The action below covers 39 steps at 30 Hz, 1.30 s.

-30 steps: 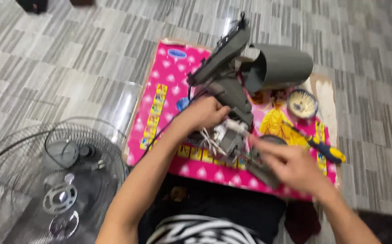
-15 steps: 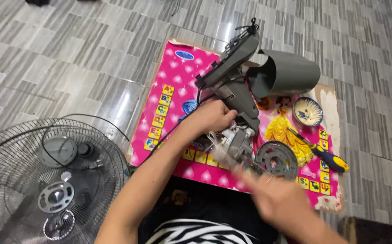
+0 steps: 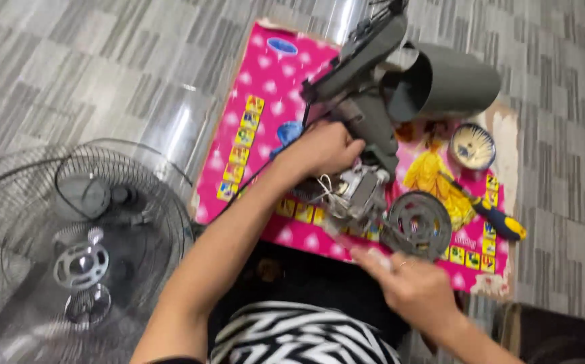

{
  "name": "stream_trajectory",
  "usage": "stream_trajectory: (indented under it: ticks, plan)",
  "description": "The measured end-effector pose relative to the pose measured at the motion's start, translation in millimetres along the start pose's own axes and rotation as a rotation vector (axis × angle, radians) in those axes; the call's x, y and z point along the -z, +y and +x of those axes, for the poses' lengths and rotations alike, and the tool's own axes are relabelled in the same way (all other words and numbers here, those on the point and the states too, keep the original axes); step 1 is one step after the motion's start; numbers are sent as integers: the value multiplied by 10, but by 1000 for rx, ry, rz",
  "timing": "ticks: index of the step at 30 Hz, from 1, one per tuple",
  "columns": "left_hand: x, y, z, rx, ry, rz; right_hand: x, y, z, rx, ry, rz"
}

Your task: The person disassembles a grey standing fan on a table, using a screwdriver to remove screws from the motor housing. They separate the motor unit from the fan's neck and casing, then use a small brush to clean the internal components of the motor.

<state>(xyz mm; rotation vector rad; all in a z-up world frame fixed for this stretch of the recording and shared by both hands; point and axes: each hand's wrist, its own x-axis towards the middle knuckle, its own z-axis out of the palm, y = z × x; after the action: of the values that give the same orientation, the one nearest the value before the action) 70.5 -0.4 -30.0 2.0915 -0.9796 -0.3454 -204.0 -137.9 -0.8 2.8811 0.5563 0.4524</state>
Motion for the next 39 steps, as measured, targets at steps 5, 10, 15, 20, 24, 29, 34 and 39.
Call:
stream_trajectory:
  ticks: [5,10,15,20,24,29,34,39]
  plan:
    - [54,110,-102,75,-63,0,175,7,-15,-29,6,3]
    - [15,24,-20,54,-43,-16,172,35,-102,-34,-123,87]
    - [32,61,-73,76,-38,25,-109,104,-421,-46,-223,56]
    - [60,85,-95,141,-129,7,174,75,-170,-74,-7,103]
    - [-23,40,-108,128,-116,2,170,20,-244,-97,-85,266]
    - [-84,28,-163,170,-159,-3,96,65,-324,-67,-137,175]
    - [6,56,-95,202,-153,-74,261,173,-114,-69,62,212]
    - [88,132,-93,190,-128,-4,342,199,-42,-26,-30,224]
